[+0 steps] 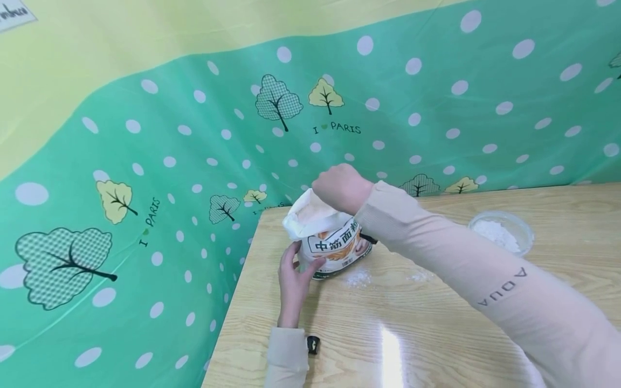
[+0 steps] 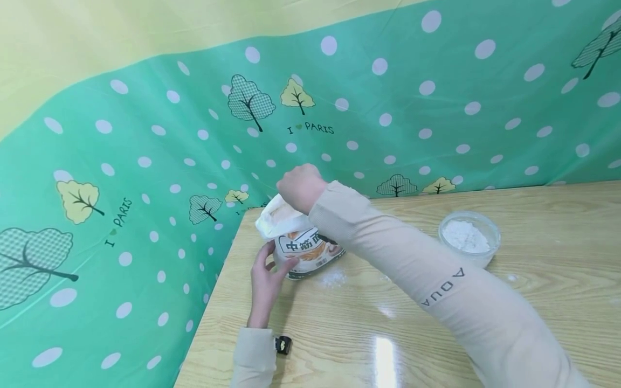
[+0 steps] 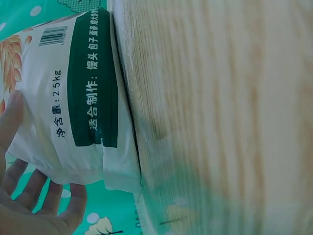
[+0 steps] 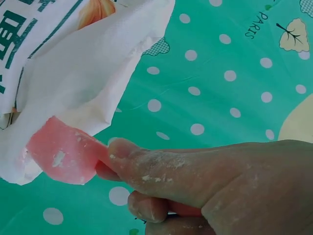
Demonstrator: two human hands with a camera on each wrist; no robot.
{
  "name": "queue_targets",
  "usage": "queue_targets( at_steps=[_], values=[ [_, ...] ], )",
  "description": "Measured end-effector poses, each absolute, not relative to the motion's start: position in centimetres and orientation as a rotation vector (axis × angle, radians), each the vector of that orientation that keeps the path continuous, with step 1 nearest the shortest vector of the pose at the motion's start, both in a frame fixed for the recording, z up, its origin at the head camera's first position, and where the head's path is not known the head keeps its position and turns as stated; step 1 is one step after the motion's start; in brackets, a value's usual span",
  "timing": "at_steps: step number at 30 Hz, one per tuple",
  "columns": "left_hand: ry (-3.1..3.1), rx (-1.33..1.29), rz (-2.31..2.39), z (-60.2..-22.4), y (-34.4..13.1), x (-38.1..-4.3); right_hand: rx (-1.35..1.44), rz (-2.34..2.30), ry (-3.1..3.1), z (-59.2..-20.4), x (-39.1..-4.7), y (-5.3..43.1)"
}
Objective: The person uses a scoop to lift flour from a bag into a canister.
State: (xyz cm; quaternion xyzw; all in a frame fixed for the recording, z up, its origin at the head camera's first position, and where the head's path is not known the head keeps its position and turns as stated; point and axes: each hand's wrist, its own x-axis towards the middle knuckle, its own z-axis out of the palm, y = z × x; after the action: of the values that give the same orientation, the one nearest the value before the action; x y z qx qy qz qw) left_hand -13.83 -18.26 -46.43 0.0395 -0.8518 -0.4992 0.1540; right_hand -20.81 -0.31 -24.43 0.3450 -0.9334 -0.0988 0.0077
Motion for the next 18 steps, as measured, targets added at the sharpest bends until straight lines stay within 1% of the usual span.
queue_targets(
  at_steps=[18],
  values=[
    [-2.446, 0.131, -1.443, -46.31, -18.10, -13.89, 1.124, -0.297, -2.908, -24.89, -21.22, -0.83]
  ],
)
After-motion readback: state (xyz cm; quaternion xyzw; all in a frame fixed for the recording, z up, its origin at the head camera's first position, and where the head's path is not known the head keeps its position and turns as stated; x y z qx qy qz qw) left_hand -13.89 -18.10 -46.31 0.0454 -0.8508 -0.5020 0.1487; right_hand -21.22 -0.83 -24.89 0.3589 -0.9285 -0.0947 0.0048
